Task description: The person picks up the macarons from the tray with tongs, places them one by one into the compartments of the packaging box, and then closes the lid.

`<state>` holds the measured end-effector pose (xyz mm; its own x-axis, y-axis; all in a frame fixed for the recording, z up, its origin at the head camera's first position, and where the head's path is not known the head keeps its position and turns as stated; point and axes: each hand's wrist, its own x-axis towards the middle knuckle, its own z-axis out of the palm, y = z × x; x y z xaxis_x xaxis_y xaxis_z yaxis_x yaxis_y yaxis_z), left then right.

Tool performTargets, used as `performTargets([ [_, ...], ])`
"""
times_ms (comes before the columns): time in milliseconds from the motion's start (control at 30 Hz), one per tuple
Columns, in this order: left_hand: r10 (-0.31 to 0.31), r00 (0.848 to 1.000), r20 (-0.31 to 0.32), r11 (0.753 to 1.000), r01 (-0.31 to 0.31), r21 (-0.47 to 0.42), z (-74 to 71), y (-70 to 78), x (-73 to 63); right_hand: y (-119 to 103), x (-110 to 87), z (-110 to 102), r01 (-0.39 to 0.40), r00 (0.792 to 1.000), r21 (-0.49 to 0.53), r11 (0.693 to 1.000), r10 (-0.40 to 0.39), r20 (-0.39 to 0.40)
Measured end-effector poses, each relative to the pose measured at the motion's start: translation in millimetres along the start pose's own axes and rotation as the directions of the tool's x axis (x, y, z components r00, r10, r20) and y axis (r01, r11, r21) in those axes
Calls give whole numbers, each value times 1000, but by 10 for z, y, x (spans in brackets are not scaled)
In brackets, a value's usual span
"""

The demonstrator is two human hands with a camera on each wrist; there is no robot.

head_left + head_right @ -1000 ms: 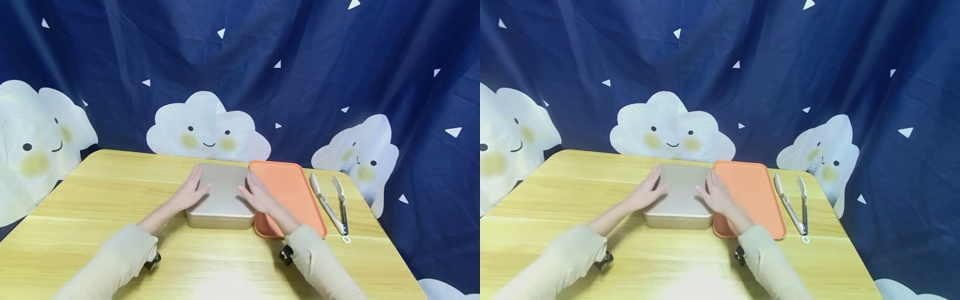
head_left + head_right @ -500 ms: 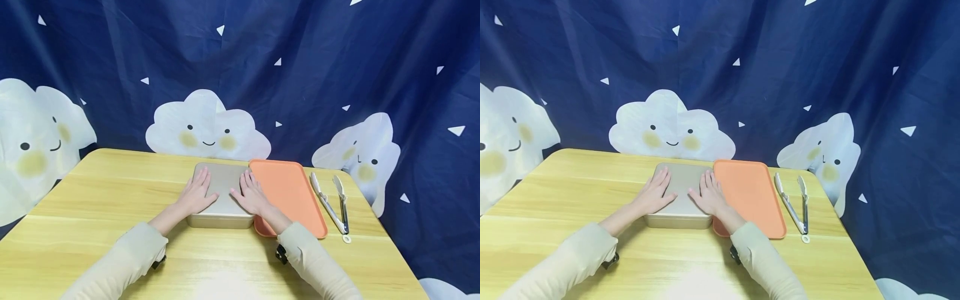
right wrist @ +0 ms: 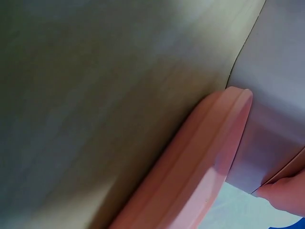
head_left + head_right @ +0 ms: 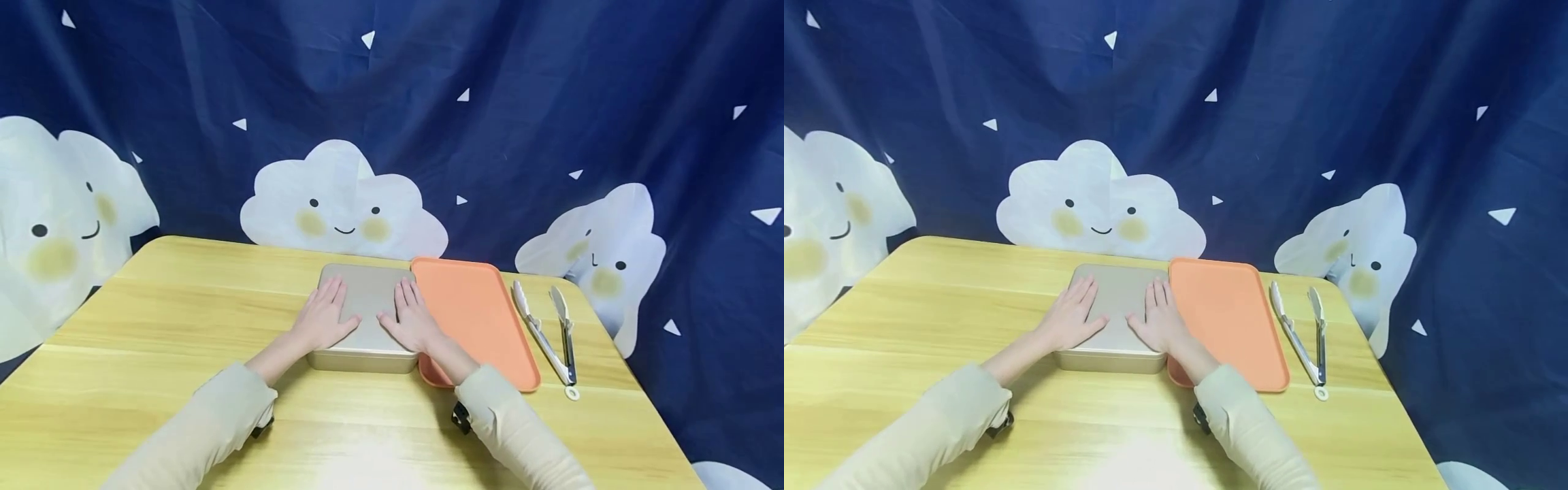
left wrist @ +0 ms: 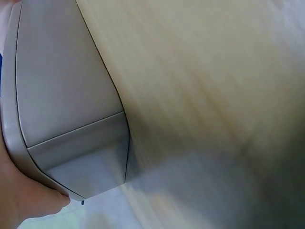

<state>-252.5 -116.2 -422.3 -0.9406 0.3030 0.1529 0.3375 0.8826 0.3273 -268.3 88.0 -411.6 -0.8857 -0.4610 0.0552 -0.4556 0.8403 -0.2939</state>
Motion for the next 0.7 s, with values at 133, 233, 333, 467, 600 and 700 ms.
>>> performTargets([
  [133,1,1000,14,1000,-1,-4,-10,-1,-4,0,2,-2,-5,1000,4,1000,5,6],
  [233,1,1000,9,1000,-1,3,-11,-6,-8,-3,9,3,2,1000,10,1000,-2,0],
  [333,9,1000,4,1000,-9,8,-17,4,-12,5,2,8,3,1000,10,1000,-3,-4],
  [467,26,1000,6,1000,-26,8,-20,3,-11,10,-7,11,-12,1000,-4,1000,12,13],
  [600,38,999,4,999,-38,15,-27,-19,-12,-2,-3,3,-17,1000,17,1000,16,23],
  [700,46,999,9,999,-46,13,-35,-34,-5,-10,1,4,-21,1000,36,999,21,13],
])
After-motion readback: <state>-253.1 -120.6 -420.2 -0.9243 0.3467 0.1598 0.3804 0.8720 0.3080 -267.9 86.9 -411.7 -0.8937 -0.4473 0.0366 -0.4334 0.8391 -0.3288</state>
